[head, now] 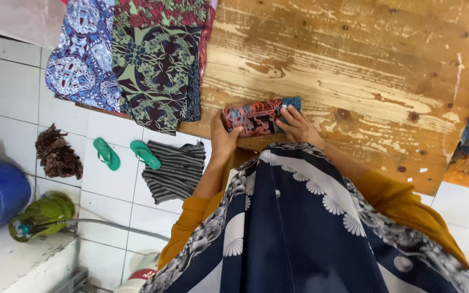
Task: The person folds several patterned fabric items on a wooden table. They unfold each item, smooth it out, fold it into a compact rectangle, and place it in a stack. The process is repeated for multiple items.
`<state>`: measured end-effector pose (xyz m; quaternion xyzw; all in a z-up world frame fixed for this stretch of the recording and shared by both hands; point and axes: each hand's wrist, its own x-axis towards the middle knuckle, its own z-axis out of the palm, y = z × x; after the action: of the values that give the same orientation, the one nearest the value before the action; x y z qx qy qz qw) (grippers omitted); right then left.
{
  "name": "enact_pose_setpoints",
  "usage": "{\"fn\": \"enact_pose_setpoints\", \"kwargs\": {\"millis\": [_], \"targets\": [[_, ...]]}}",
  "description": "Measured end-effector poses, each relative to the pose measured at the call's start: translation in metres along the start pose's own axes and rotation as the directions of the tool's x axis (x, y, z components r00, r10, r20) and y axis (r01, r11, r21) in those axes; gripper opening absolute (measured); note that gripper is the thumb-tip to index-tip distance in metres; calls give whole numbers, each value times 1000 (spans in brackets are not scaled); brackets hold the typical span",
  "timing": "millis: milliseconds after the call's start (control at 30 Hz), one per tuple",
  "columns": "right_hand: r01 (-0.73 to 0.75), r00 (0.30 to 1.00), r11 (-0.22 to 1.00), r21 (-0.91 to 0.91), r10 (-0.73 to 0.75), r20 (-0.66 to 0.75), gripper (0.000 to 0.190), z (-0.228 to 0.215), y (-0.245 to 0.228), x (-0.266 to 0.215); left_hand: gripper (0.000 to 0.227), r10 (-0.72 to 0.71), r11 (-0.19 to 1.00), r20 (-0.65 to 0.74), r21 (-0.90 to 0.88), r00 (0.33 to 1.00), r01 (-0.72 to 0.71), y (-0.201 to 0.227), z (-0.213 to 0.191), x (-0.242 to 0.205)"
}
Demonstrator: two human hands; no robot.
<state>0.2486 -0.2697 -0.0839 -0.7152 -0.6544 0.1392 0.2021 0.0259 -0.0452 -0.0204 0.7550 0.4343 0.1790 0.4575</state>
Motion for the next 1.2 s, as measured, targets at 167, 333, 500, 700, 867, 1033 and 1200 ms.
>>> {"fn": "enact_pose_setpoints", "kwargs": {"millis": [167, 333, 500, 700, 867, 1033, 1200], "targets": [[-393, 902, 871, 295, 302, 309, 62, -93, -8, 41, 55, -50, 997, 147, 60, 988, 41, -12, 1, 6], [-330, 799, 933, -143, 357, 484, 90, -153, -40, 99, 52, 71, 997, 231, -32, 970, -65, -4, -5, -13], [-38, 963, 976, -216, 94, 254, 59, -155, -34, 88, 40, 328, 942, 366, -59, 871, -330, 5, -42, -1], [192, 965, 873, -448, -252, -78, 40, -117, -19, 60, 25, 695, 510, 375, 344, 613, -788, 11, -27, -5], [-64, 997, 915, -399, 46, -54, 41, -88, -24, 28, 25, 540, 746, 455, 131, 708, -653, 13, -23, -14], [-315, 947, 914, -256, 322, -15, 18, -90, -24, 42, 66, 101, 964, 439, 177, 893, -196, 24, -34, 32], [-417, 909, 905, -87, 414, -49, 62, -111, -26, 62, 47, 125, 913, 536, 268, 835, -309, 35, -17, 56]]}}
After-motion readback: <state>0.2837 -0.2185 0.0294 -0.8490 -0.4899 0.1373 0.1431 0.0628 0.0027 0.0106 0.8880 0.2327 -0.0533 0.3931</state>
